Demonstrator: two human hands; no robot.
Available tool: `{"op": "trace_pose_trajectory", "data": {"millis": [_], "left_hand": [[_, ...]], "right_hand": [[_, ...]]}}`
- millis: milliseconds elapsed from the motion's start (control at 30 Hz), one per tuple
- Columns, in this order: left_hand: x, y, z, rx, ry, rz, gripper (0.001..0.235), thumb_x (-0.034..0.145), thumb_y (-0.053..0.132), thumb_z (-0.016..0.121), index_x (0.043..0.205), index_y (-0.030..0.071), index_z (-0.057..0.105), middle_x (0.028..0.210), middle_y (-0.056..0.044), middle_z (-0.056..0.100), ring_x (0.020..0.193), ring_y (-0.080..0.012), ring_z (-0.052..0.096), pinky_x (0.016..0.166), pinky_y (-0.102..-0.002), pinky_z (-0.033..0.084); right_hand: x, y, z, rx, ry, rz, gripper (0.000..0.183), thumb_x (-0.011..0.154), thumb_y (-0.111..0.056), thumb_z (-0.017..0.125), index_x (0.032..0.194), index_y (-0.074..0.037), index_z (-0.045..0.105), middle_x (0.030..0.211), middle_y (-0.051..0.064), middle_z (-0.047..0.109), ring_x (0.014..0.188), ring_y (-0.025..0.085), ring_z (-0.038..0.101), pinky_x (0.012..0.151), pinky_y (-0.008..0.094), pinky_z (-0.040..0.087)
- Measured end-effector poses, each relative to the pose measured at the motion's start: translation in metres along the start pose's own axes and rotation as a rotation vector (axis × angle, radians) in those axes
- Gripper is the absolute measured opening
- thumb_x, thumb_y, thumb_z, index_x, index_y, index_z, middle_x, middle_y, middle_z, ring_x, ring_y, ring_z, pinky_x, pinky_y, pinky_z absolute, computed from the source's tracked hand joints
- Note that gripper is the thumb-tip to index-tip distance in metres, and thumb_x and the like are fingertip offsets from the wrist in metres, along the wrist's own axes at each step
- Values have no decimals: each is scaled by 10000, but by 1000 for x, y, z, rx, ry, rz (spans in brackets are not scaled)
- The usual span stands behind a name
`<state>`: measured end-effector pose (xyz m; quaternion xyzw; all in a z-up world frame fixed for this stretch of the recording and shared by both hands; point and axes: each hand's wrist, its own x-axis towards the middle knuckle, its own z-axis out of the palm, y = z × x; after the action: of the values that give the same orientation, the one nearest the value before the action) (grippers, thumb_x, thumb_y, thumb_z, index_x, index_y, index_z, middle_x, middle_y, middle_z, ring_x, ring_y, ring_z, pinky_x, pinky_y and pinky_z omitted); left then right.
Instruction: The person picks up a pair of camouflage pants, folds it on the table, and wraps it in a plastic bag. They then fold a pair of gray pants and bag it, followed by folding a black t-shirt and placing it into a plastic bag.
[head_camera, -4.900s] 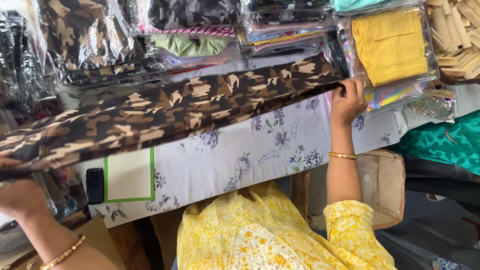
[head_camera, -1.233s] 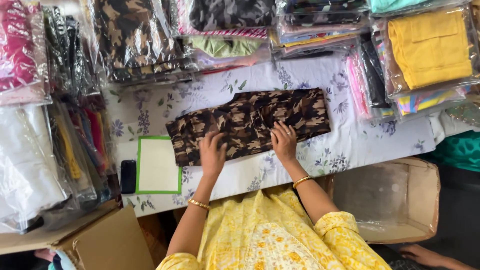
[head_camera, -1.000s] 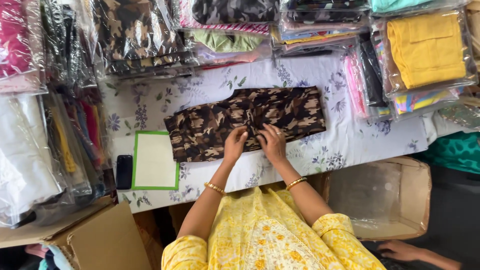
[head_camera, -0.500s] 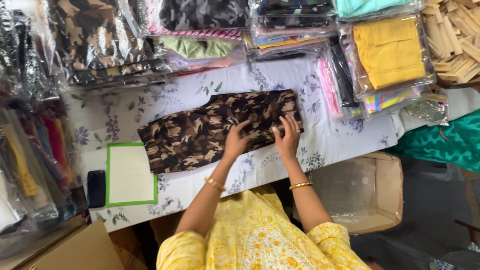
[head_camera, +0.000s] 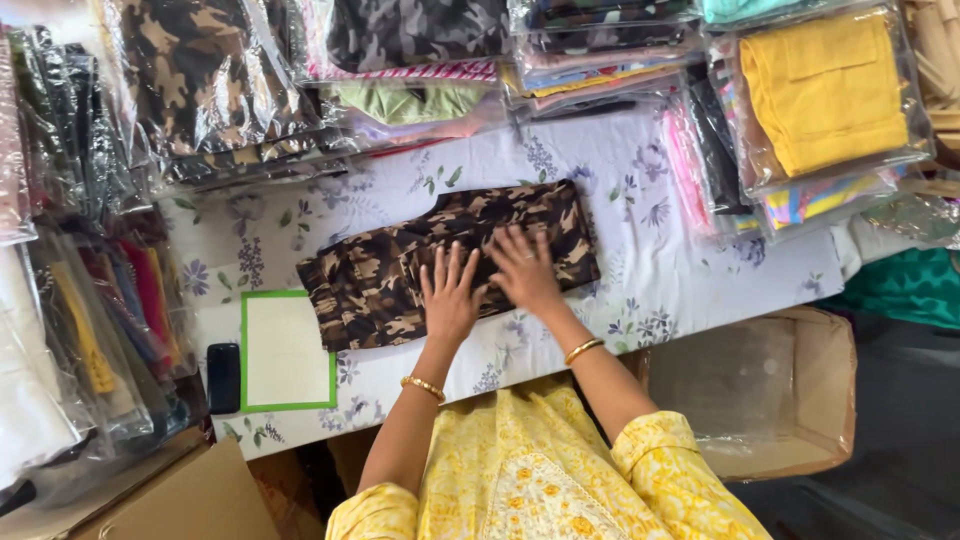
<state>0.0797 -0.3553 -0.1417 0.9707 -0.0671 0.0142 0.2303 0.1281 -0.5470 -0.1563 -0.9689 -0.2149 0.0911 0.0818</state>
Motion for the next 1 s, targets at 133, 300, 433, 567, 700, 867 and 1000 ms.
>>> {"op": "trace_pose_trajectory", "data": {"millis": [133, 300, 433, 567, 700, 867, 1000], "left_hand": [[-2, -18, 3, 104, -96, 27, 669, 992, 524, 504, 1592, 261, 365, 1688, -73, 246, 1555, -333, 180, 1236, -574, 144], [-6, -19, 2, 124, -123, 27, 690, 989, 539, 497, 1595, 246, 345, 1683, -82, 220, 1554, -345, 156, 1234, -575, 124], [-8, -37, 4, 55, -122, -10, 717, 969, 551, 496, 1592, 229, 347, 1674, -90, 253, 1545, -337, 150, 1222, -566, 115], [-22, -83, -6, -716, -100, -337, 649, 1070, 538, 443, 1584, 149, 514, 1467, -236, 490, 1337, -466, 361, 1144, -578, 311], [-27, -115, -85, -1661, 63, -609, 702, 1019, 609, 315, 1502, 127, 479, 1412, -93, 626, 1253, -183, 651, 1046, -338, 519], [-55, -181, -44, -1585, 191, -819, 473, 1010, 315, 526, 1387, 32, 575, 1237, -105, 679, 1062, -208, 665, 906, -346, 549], [-61, -197, -55, -1349, 220, -627, 448, 937, 24, 647, 1381, 30, 580, 1265, -72, 693, 1113, -172, 637, 950, -293, 512]], "right_hand": [[-15, 79, 4, -10, 121, 278, 802, 1012, -538, 546, 1665, -274, 161, 1736, 49, 12, 1587, 268, -32, 1211, 697, 19], [-35, 105, -6, 203, 262, 657, 788, 928, -390, 774, 1603, -189, 422, 1530, 147, 548, 1419, 363, 467, 1218, 483, 400], [-23, 71, -7, 514, 306, 644, 737, 775, -258, 875, 1423, -95, 564, 1204, 205, 702, 1096, 381, 655, 937, 441, 510], [5, -15, -15, 758, 474, 440, 295, 829, -139, 840, 1028, -34, 649, 970, 124, 706, 920, 262, 681, 882, 404, 531], [2, -164, -104, 1039, 180, -171, 812, 833, -154, 827, 1524, -56, 412, 1378, 175, 615, 1023, 182, 682, 857, 330, 562], [-1, -166, -71, 923, -158, 56, 788, 853, -237, 806, 1543, -193, 427, 1101, 49, 736, 788, 122, 725, 669, 266, 599], [-2, -127, -41, 820, -119, 164, 696, 882, -252, 760, 1517, -220, 478, 1083, 14, 753, 793, 103, 727, 675, 240, 616]]}}
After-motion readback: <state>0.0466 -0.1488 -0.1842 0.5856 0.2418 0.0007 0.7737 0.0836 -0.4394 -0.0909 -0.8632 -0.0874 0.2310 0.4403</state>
